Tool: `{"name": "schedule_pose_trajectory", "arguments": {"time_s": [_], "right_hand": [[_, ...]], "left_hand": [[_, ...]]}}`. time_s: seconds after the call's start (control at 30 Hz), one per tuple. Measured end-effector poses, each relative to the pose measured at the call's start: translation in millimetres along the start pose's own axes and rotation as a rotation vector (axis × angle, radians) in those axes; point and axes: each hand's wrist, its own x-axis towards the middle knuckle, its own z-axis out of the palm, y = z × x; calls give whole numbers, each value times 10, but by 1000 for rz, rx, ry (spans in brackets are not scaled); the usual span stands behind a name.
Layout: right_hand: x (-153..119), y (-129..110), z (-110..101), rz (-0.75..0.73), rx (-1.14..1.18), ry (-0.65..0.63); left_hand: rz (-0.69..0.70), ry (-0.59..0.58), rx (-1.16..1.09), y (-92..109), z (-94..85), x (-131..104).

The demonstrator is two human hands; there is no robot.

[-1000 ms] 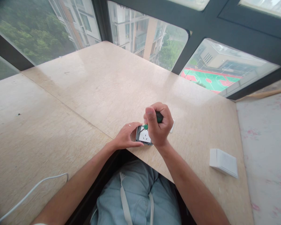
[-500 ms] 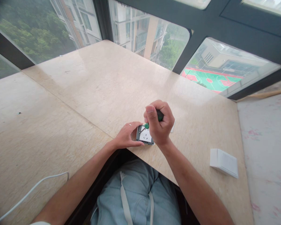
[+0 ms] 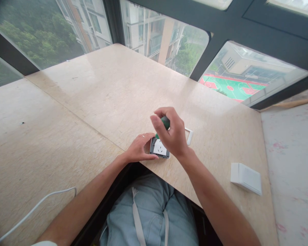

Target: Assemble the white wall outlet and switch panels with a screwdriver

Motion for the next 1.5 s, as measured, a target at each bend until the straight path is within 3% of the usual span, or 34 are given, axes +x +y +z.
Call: {"name": "schedule_pose_trajectory", "arguments": {"time_s": [0.07, 0.17, 0.3, 0.37, 0.47, 0.57, 0.63, 0.83, 0.9, 1.0, 1.07, 1.13, 1.3, 1.4, 1.5], "right_hand": [[98, -106, -140, 4, -308, -214], [252, -280, -394, 87, -644, -411], [358, -379, -680, -23, -550, -759], [344, -372, -717, -107, -440, -855], [270, -345, -615, -160, -486, -724], [219, -336, -474, -66, -723, -510], [230, -344, -454, -5, -816, -464], [304, -384, -624, -192, -467, -823], [279, -378, -601, -183, -494, -755], [241, -352, -509, -57, -732, -541], [247, -337, -488, 23, -858, -466], [278, -335, -529, 24, -852, -505], [331, -359, -684, -156, -456, -796], [297, -346, -627, -157, -470, -728], [266, -320, -522, -56, -699, -592]], "left_hand": [[12, 3, 10, -10, 5, 1], [21, 9, 12, -13, 9, 2], [25, 10, -1, -6, 12, 0], [23, 12, 1, -10, 18, -3], [10, 15, 15, -23, 27, -8], [0, 17, 17, -24, 27, -7], [7, 14, 11, -18, 21, -5], [38, 29, 11, -26, 25, -5], [28, 24, 15, -31, 28, -6], [8, 7, 6, -25, 21, -3], [4, 7, -5, -15, 13, 1], [12, 8, -10, -8, 9, 4], [36, 21, -2, -20, 19, 1], [28, 25, -2, -30, 24, -3], [9, 18, -6, -27, 19, -2]]}}
